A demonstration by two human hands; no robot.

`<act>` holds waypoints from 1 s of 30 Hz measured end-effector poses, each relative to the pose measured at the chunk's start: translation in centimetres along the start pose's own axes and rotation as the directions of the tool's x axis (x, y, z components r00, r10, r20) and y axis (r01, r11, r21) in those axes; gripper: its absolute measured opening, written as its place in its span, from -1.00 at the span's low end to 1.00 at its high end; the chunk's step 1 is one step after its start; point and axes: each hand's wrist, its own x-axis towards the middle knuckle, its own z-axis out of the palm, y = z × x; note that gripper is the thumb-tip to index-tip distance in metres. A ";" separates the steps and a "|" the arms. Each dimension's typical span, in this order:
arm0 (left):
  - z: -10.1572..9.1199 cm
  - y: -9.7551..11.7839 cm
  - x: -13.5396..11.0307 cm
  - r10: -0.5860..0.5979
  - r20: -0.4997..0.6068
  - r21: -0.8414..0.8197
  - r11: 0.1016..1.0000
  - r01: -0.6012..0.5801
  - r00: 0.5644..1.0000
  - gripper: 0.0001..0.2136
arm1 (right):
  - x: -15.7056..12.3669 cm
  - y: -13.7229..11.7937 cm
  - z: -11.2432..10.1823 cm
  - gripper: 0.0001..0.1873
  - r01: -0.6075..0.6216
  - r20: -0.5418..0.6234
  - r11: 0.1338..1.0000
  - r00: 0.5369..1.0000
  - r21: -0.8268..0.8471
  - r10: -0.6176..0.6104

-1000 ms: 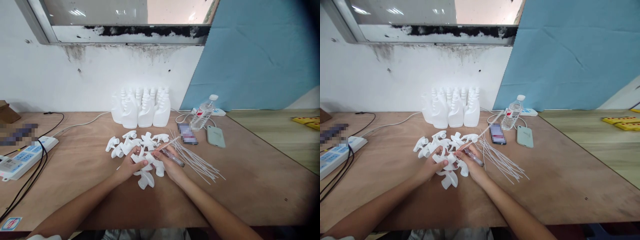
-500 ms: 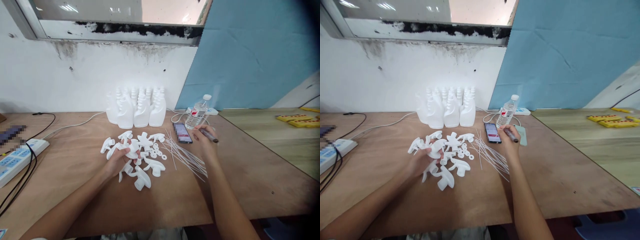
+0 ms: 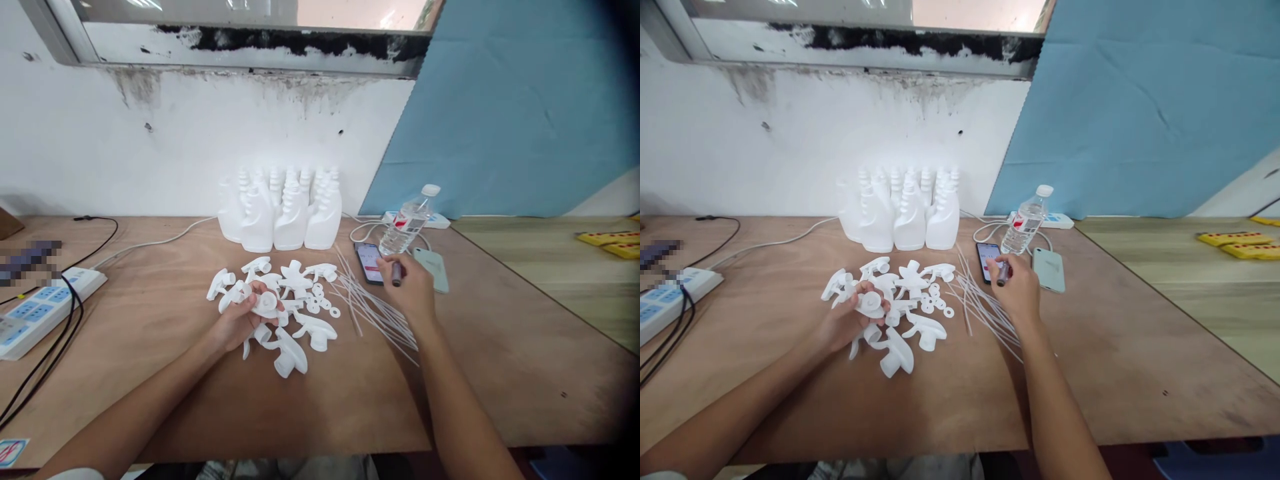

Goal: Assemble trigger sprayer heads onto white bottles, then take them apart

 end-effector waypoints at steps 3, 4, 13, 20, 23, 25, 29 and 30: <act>0.2 -0.3 0.0 0.000 0.009 0.008 1.000 0.000 1.000 -0.80 | -0.5 -1.7 -0.1 -0.68 -0.024 -0.007 0.979 1.000 0.201 0.026; 0.2 -0.3 0.0 -0.004 0.008 0.011 1.000 0.004 1.000 -0.81 | -0.7 -2.4 0.1 -0.66 -0.066 0.030 0.953 0.998 0.297 0.060; 0.2 -0.4 0.3 -0.011 -0.033 0.026 1.000 0.012 0.999 -0.83 | -5.6 -8.9 1.7 -0.85 -0.431 0.548 0.534 0.833 0.727 -0.072; 0.4 -0.4 0.3 -0.009 -0.068 0.079 0.997 0.014 0.998 -0.81 | -7.0 -10.1 1.4 -0.86 -0.506 0.637 0.454 0.745 0.734 -0.199; 0.6 -0.4 0.2 -0.009 -0.088 0.095 0.995 0.018 0.996 -0.78 | -7.2 -10.3 1.6 -0.90 -0.449 0.589 0.488 0.789 0.748 -0.176; 0.8 -0.4 0.2 -0.016 -0.095 0.105 0.994 0.026 0.995 -0.75 | -7.2 -10.5 1.7 -0.92 -0.349 0.533 0.587 0.828 0.731 -0.172; 1.1 -0.3 0.3 -0.028 -0.111 0.121 0.992 0.041 0.993 -0.73 | -7.4 -10.9 1.9 -0.83 0.001 0.367 0.696 0.849 0.718 -0.380; 1.1 -0.3 0.3 -0.028 -0.117 0.120 0.992 0.042 0.993 -0.73 | -7.5 -11.0 1.9 -0.82 0.085 0.329 0.687 0.831 0.721 -0.448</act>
